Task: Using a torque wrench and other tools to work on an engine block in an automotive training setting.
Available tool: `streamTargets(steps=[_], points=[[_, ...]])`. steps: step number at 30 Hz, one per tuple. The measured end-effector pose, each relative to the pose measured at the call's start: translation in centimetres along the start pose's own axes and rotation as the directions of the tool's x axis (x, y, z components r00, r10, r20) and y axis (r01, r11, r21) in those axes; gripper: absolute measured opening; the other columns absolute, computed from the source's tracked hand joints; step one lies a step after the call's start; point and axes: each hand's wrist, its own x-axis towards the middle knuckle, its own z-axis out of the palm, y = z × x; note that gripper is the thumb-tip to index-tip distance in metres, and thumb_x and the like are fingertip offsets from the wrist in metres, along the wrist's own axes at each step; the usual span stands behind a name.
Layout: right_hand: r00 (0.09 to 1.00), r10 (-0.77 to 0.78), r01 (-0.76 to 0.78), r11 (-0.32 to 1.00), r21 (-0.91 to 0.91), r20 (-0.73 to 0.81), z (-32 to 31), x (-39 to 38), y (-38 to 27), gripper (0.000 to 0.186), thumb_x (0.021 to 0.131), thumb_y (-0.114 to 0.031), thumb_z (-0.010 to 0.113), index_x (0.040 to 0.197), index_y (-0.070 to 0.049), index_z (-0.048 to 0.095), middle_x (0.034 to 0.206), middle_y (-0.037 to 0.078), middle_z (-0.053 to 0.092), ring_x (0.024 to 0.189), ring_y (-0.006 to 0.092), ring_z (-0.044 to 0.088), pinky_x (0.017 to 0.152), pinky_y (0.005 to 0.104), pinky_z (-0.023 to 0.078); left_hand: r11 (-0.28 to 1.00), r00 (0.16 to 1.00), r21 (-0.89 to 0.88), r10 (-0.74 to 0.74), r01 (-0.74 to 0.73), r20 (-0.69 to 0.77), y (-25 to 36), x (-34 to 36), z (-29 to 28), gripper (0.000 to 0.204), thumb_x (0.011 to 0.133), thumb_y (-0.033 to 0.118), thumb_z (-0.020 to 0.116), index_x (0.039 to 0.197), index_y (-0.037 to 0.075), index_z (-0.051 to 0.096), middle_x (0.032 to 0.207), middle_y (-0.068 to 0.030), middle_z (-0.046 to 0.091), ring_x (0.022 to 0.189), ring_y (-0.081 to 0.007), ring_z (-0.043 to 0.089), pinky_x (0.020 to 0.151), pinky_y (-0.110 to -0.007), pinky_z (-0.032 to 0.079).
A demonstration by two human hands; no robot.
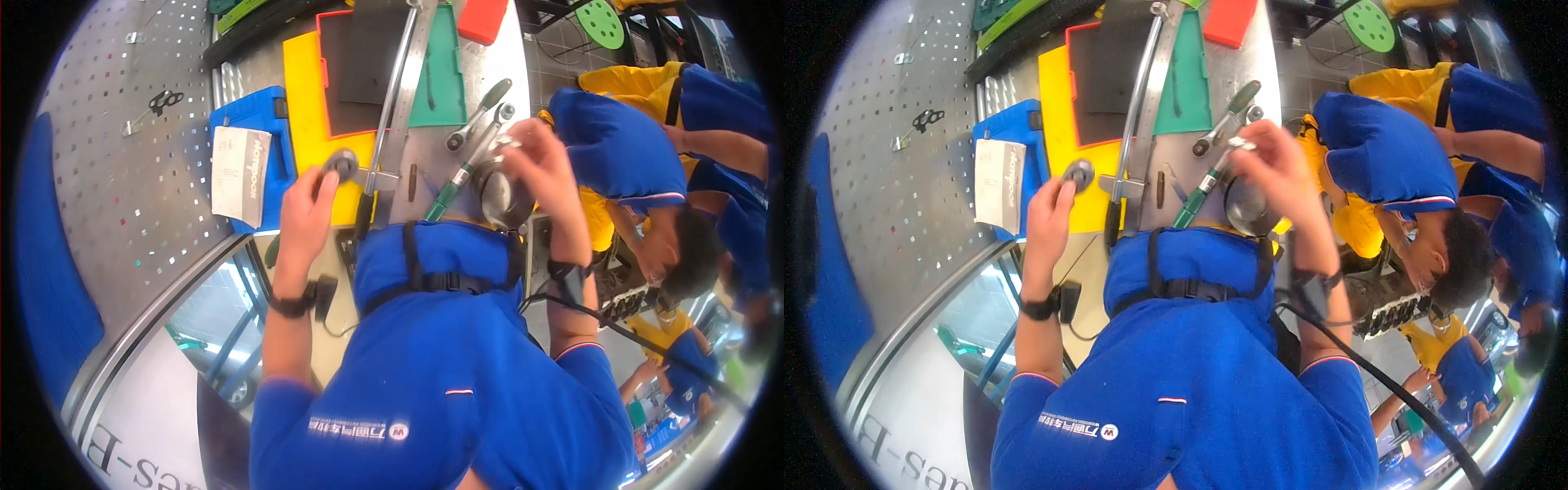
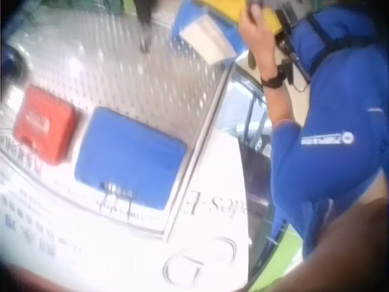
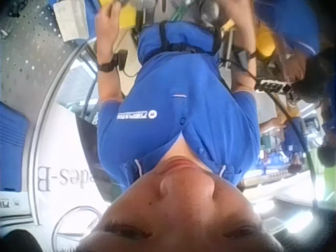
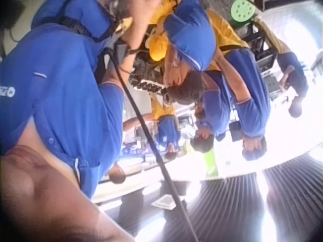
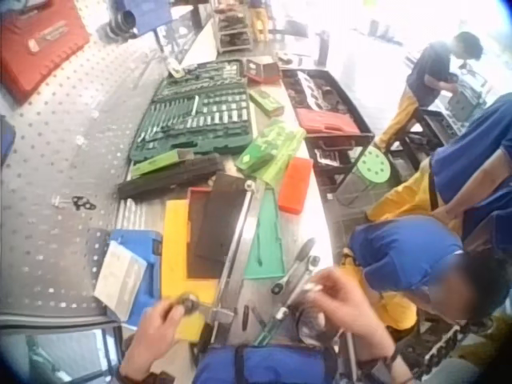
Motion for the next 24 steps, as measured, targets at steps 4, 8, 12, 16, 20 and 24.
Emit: streamTargets(steps=[4, 8, 12, 16, 20, 24], points=[[0.998, -0.016, 0.016, 1.0, -0.011, -0.052, -2.2, 2.4, 1.0, 0.02, 0.093, -0.01, 0.068, 0.109, -0.004, 0.057, 0.094, 0.005, 0.068, 0.079, 0.0091, 0.062, 0.063, 0.0251, 0.048, 0.999, 0.991, 0.011, -0.044, 0.045, -0.123, -3.1, 4.4, 0.6, 0.037, 0.098, 0.033, 0.066, 0.105, -0.004, 0.068, 0.076, -0.0104, 0.063, 0.068, -0.0146, 0.056, 0.064, -0.033, 0.046], [0.996, -0.023, 0.076, 0.764, -0.64, 0.092, 2.7, 4.3, 0.9, 0.021, 0.093, -0.02, 0.067, 0.104, -0.003, 0.06, 0.093, 0.017, 0.068, 0.087, 0.0297, 0.069, 0.079, 0.0391, 0.054, 0.985, 0.986, -0.078, -0.157, 0.152, -0.056, -3.8, 3.9, 1.7, 0.043, 0.089, 0.036, 0.076, 0.107, -0.002, 0.069, 0.084, -0.0109, 0.068, 0.07, -0.0183, 0.058, 0.066, -0.034, 0.048], [0.983, 0.042, 0.14, 0.471, -0.871, 0.181, 8.3, 6.8, 5.0, 0.021, 0.084, -0.013, 0.061, 0.101, 0.0, 0.066, 0.089, 0.026, 0.07, 0.085, 0.0444, 0.07, 0.076, 0.053, 0.056, 0.971, 0.991, 0.211, -0.094, 0.113, -0.1, -2.1, 1.7, 4.2, 0.057, 0.072, 0.038, 0.089, 0.11, 0.0, 0.07, 0.088, -0.0137, 0.073, 0.076, -0.0242, 0.069, 0.074, -0.036, 0.054], [0.992, -0.083, 0.127, 0.465, -0.876, 0.1, 12.5, 8.6, 9.3, 0.023, 0.084, -0.013, 0.062, 0.102, 0.0, 0.064, 0.085, 0.026, 0.069, 0.082, 0.0452, 0.069, 0.074, 0.0553, 0.056, 0.954, 0.993, 0.277, -0.106, 0.119, -0.06, -3.1, -0.3, 6.2, 0.059, 0.067, 0.038, 0.09, 0.107, 0.0, 0.069, 0.092, -0.0207, 0.074, 0.088, -0.0368, 0.073, 0.077, -0.044, 0.057], [0.987, -0.159, 0.077, 0.533, -0.842, -0.01, 13.5, 8.2, 9.5, 0.021, 0.085, -0.014, 0.064, 0.096, 0.003, 0.059, 0.083, 0.024, 0.071, 0.078, 0.0444, 0.071, 0.071, 0.0539, 0.058, 0.918, 0.977, 0.347, -0.152, 0.195, -0.147, -5.0, -1.4, 7.1, 0.055, 0.068, 0.034, 0.091, 0.103, -0.002, 0.07, 0.084, -0.0156, 0.073, 0.076, -0.0287, 0.072, 0.072, -0.038, 0.056], [0.982, -0.189, 0.112, 0.551, -0.827, 0.008, 12.9, 7.2, 8.4, 0.024, 0.084, -0.019, 0.071, 0.095, 0.0, 0.063, 0.084, 0.022, 0.072, 0.079, 0.0429, 0.071, 0.072, 0.053, 0.058, 0.954, 0.978, 0.248, -0.136, 0.172, -0.155, -5.8, -1.0, 6.1, 0.043, 0.075, 0.032, 0.085, 0.099, 0.0, 0.072, 0.085, -0.0187, 0.075, 0.081, -0.0344, 0.074, 0.073, -0.042, 0.058]])
